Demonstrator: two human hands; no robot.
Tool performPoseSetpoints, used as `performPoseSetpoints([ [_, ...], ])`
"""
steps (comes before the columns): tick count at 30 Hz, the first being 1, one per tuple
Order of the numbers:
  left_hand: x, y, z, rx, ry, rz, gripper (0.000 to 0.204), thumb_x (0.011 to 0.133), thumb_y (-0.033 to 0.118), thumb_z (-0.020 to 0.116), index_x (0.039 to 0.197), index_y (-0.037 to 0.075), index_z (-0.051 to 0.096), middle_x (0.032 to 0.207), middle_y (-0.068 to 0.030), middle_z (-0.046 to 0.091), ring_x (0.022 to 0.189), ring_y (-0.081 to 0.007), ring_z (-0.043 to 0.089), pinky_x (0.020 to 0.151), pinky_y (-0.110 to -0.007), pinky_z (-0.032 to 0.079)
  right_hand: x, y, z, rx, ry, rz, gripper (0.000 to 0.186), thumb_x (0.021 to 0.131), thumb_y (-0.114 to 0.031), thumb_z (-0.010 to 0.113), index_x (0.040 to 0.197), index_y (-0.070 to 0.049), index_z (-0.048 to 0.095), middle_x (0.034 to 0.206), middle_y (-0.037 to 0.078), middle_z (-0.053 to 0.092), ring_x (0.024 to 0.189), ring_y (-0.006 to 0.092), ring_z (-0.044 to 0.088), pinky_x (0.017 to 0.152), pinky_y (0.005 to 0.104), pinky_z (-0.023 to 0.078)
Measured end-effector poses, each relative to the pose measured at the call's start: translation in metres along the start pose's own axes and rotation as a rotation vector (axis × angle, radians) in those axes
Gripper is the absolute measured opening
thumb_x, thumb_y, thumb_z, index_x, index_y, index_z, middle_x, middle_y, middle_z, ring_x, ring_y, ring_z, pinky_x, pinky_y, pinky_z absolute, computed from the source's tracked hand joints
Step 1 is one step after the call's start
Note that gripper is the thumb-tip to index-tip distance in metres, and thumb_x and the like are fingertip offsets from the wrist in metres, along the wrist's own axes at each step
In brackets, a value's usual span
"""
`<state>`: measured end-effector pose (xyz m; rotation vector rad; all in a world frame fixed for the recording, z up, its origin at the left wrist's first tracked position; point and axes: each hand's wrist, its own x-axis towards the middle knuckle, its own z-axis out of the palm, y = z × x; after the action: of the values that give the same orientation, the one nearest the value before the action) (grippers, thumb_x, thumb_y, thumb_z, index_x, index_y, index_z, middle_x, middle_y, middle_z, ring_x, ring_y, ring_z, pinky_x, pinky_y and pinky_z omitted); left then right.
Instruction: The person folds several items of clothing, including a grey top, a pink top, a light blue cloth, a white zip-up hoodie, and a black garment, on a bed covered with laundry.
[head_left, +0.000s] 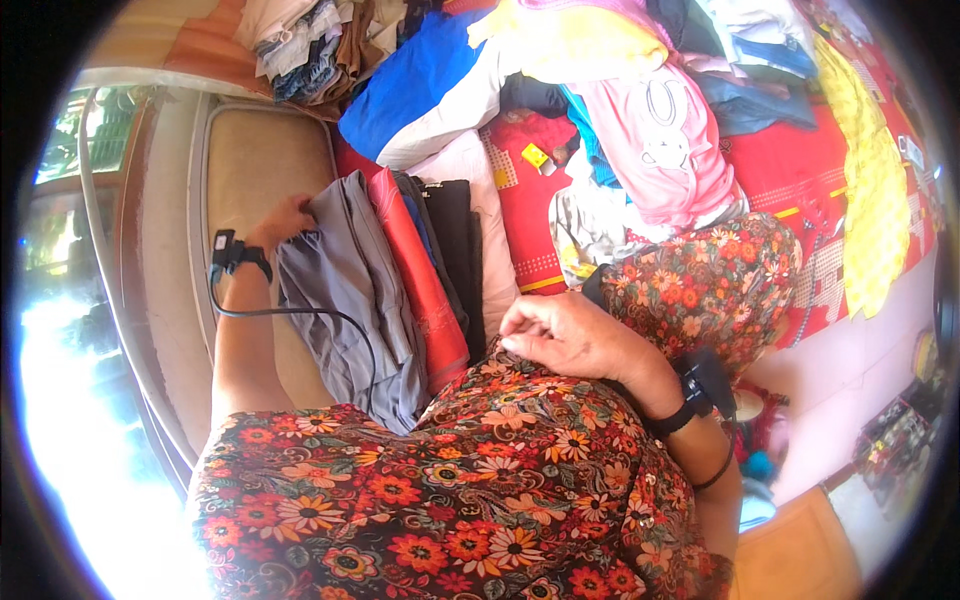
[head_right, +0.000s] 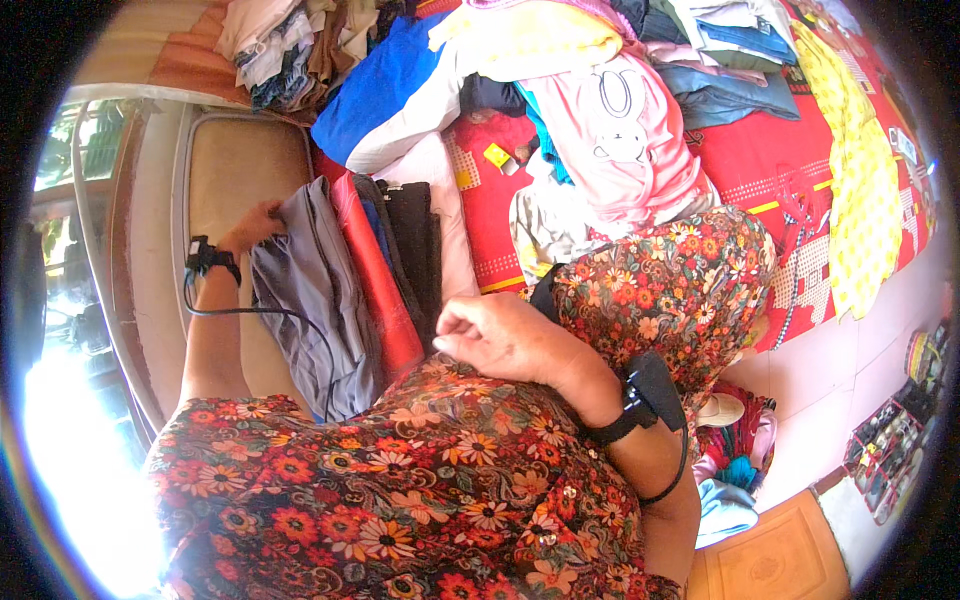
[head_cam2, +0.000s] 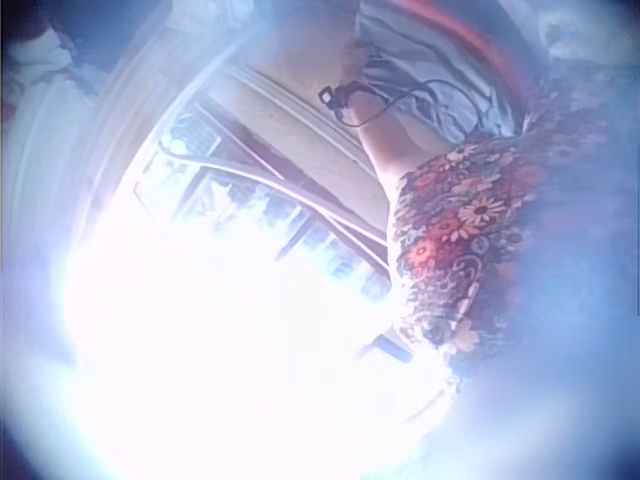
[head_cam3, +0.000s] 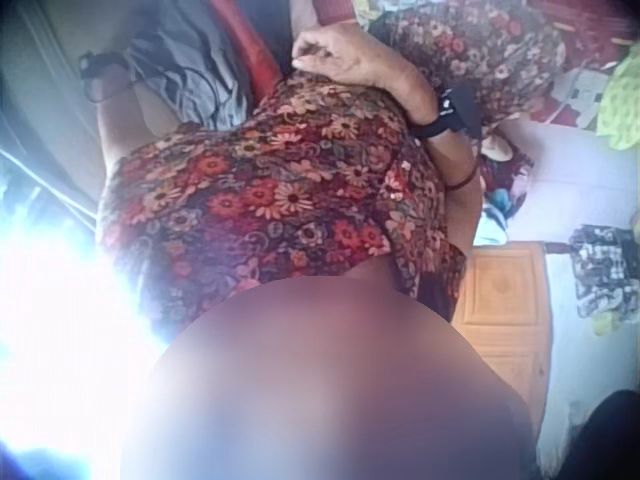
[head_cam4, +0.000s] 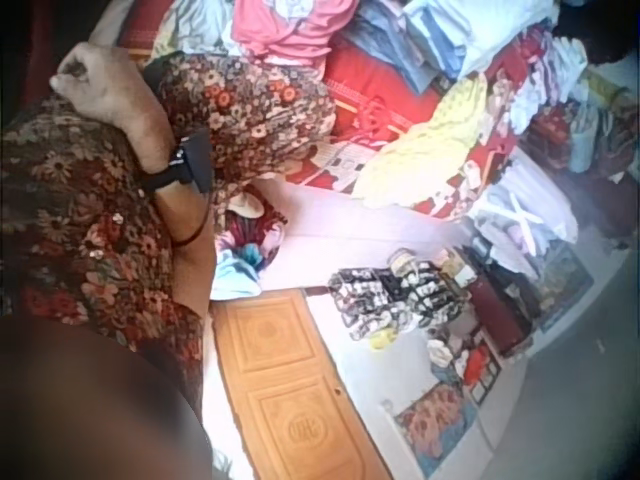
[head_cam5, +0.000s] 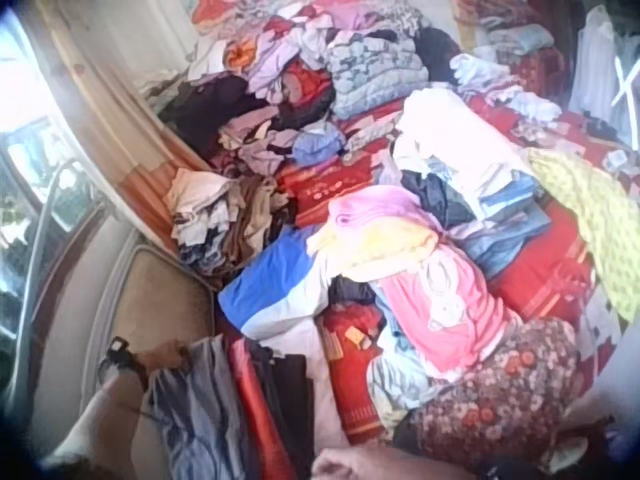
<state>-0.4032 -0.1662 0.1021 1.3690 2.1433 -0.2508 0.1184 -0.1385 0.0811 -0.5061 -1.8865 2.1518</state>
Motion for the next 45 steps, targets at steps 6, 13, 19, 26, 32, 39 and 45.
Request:
performPoseSetpoints([
  [6,0.045,0.059,-0.06,-0.115,0.586,0.152,0.026,0.084,0.011,0.059,0.106,0.0,0.067,0.087,-0.0079,0.068,0.081,-0.0175,0.063,0.074,-0.031,0.051,-0.016,0.035,-0.004,0.084,0.262,0.02,0.021,0.091,-0.018,0.061,0.092,0.002,0.06,0.076,0.011,0.066,0.073,0.017,0.066,0.066,0.0313,0.051],
  [13,0.09,0.224,0.029,-0.486,0.191,0.47,0.017,0.086,0.01,0.061,0.098,0.001,0.068,0.08,-0.0061,0.068,0.071,-0.0114,0.063,0.066,-0.027,0.051,-0.08,0.05,-0.024,0.355,0.637,0.218,0.019,0.098,-0.014,0.049,0.096,0.002,0.059,0.088,0.008,0.066,0.077,0.0136,0.065,0.066,0.0255,0.053],
  [19,0.101,0.335,0.089,-0.472,0.372,0.62,0.047,0.082,0.012,0.071,0.123,-0.001,0.051,0.107,-0.0137,0.061,0.098,-0.0225,0.061,0.082,-0.032,0.051,-0.102,0.065,-0.015,0.462,0.741,0.111,0.022,0.099,-0.017,0.048,0.098,0.002,0.059,0.089,0.008,0.067,0.074,0.0141,0.065,0.066,0.0271,0.053],
  [26,0.11,0.406,0.044,0.032,0.902,0.935,0.081,0.068,0.026,0.08,0.135,0.006,0.04,0.136,-0.0183,0.042,0.127,-0.0367,0.039,0.108,-0.05,0.029,-0.098,0.069,-0.018,0.484,0.739,0.109,0.023,0.1,-0.018,0.046,0.099,0.001,0.058,0.088,0.008,0.066,0.075,0.0155,0.065,0.067,0.0287,0.053],
  [32,0.147,0.43,-0.001,0.312,0.515,0.671,0.106,0.065,0.042,0.079,0.148,0.01,0.024,0.151,-0.0218,0.025,0.141,-0.0383,0.021,0.112,-0.055,0.024,-0.101,0.072,-0.018,0.485,0.755,0.157,0.021,0.1,-0.019,0.046,0.102,-0.001,0.056,0.092,0.007,0.066,0.077,0.0153,0.065,0.07,0.0285,0.054],
  [39,0.182,0.417,0.002,0.239,0.435,0.84,0.066,0.073,0.021,0.064,0.135,0.012,0.044,0.123,-0.0245,0.055,0.11,-0.0434,0.056,0.092,-0.046,0.049,-0.101,0.074,-0.017,0.537,0.762,0.123,0.021,0.099,-0.021,0.049,0.102,-0.002,0.057,0.093,0.007,0.066,0.077,0.015,0.066,0.069,0.0278,0.053],
  [45,0.202,0.366,0.026,-0.347,0.507,0.841,0.048,0.077,0.016,0.065,0.123,0.009,0.056,0.111,-0.0219,0.064,0.102,-0.0358,0.063,0.087,-0.041,0.051,-0.102,0.07,-0.015,0.517,0.805,0.125,0.019,0.098,-0.019,0.05,0.1,-0.002,0.058,0.091,0.008,0.066,0.075,0.015,0.066,0.065,0.0266,0.052],
])
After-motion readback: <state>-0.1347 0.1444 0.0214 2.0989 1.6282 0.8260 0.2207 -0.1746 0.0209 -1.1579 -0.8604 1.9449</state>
